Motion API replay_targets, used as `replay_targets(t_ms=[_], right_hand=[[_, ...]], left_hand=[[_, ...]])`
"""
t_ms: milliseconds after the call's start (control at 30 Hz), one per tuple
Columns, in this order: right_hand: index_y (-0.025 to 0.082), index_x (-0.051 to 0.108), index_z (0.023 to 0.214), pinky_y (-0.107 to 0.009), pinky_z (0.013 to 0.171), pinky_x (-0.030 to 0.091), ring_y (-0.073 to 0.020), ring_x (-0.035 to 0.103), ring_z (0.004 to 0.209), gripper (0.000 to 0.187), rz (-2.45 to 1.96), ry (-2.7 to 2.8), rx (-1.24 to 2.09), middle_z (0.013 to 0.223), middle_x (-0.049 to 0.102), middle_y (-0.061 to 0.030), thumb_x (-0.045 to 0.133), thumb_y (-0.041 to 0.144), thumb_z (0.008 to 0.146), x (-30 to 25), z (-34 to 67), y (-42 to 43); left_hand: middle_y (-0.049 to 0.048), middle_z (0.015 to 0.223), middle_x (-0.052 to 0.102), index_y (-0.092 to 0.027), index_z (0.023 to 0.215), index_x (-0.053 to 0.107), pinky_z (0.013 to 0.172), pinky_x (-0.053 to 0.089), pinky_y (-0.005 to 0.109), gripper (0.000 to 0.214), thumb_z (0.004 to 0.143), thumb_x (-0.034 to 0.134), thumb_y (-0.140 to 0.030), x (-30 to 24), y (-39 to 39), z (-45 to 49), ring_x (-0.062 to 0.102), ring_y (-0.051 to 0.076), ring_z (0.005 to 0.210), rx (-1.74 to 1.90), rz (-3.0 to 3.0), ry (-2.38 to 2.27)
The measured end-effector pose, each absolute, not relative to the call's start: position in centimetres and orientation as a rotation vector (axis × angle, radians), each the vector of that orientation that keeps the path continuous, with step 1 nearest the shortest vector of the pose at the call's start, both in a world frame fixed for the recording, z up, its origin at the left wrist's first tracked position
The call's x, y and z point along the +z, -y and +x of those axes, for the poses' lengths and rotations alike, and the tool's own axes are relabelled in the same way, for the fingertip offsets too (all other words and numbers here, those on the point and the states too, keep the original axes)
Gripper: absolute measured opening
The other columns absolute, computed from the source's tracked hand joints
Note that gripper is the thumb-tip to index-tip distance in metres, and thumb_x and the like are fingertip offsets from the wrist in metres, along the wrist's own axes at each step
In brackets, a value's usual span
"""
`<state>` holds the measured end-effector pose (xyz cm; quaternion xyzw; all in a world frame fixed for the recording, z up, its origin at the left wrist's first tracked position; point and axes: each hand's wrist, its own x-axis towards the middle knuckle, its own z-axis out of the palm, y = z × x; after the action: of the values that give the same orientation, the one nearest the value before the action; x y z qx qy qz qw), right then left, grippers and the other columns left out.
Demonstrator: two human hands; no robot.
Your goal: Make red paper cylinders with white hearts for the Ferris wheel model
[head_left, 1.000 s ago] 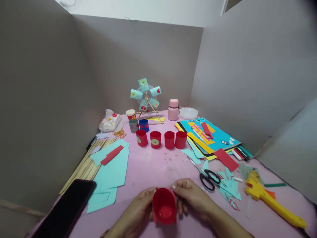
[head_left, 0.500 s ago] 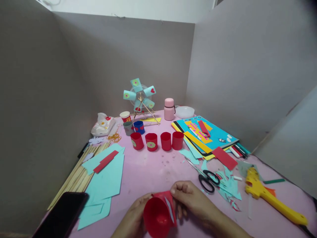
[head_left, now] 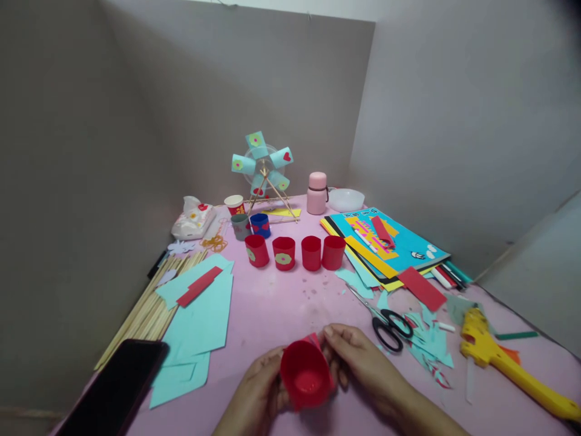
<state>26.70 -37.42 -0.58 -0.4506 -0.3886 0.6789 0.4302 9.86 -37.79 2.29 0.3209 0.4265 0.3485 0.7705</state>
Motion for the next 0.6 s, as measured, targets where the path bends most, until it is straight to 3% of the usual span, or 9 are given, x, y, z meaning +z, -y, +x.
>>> replay_targets(t_ms=[100, 267, 433, 600], right_hand=[[0.015, 0.057, 0.075, -0.014, 0.031, 0.028, -0.0064, 0.053, 0.034, 0.05, -1.119, 0.963, 1.715, 0.049, 0.058, 0.0041, 0.056, 0.065, 0.074, -0.41, 26.57, 37.54], [0.017, 0.051, 0.068, -0.014, 0.031, 0.028, -0.0076, 0.054, 0.033, 0.048, -1.113, 0.99, 1.786, 0.046, 0.058, 0.0031, 0.06, 0.063, 0.072, -0.55, 26.32, 37.96], [0.015, 0.053, 0.069, -0.015, 0.032, 0.026, -0.0063, 0.052, 0.032, 0.048, -1.132, 1.013, 1.805, 0.05, 0.065, -0.0014, 0.062, 0.062, 0.07, -0.56, 26.19, 38.05], [0.014, 0.055, 0.069, -0.015, 0.032, 0.024, -0.0062, 0.051, 0.032, 0.048, -1.15, 1.025, 1.782, 0.047, 0.062, 0.0004, 0.063, 0.061, 0.069, -0.81, 26.21, 37.83]], left_hand=[[0.0024, 0.07, 0.069, -0.015, 0.078, 0.072, 0.063, 0.046, 0.023, 0.02, 0.074, 0.068, -0.034, 2.18, 37.73, 9.46, 0.058, 0.014, 0.065, 0.829, 0.689, -0.902], [-0.0028, 0.063, 0.065, -0.017, 0.065, 0.068, 0.057, 0.044, 0.019, 0.017, 0.076, 0.066, -0.03, 2.05, 37.67, 9.12, 0.054, 0.01, 0.058, 0.924, 0.654, -0.893], [-0.004, 0.058, 0.062, -0.016, 0.059, 0.064, 0.056, 0.046, 0.019, 0.02, 0.069, 0.073, -0.031, 2.05, 37.54, 9.23, 0.052, 0.008, 0.054, 0.968, 0.588, -0.928], [-0.0009, 0.062, 0.066, -0.015, 0.063, 0.067, 0.056, 0.047, 0.021, 0.017, 0.065, 0.075, -0.03, 2.2, 37.42, 9.21, 0.056, 0.011, 0.057, 0.92, 0.613, -0.932]])
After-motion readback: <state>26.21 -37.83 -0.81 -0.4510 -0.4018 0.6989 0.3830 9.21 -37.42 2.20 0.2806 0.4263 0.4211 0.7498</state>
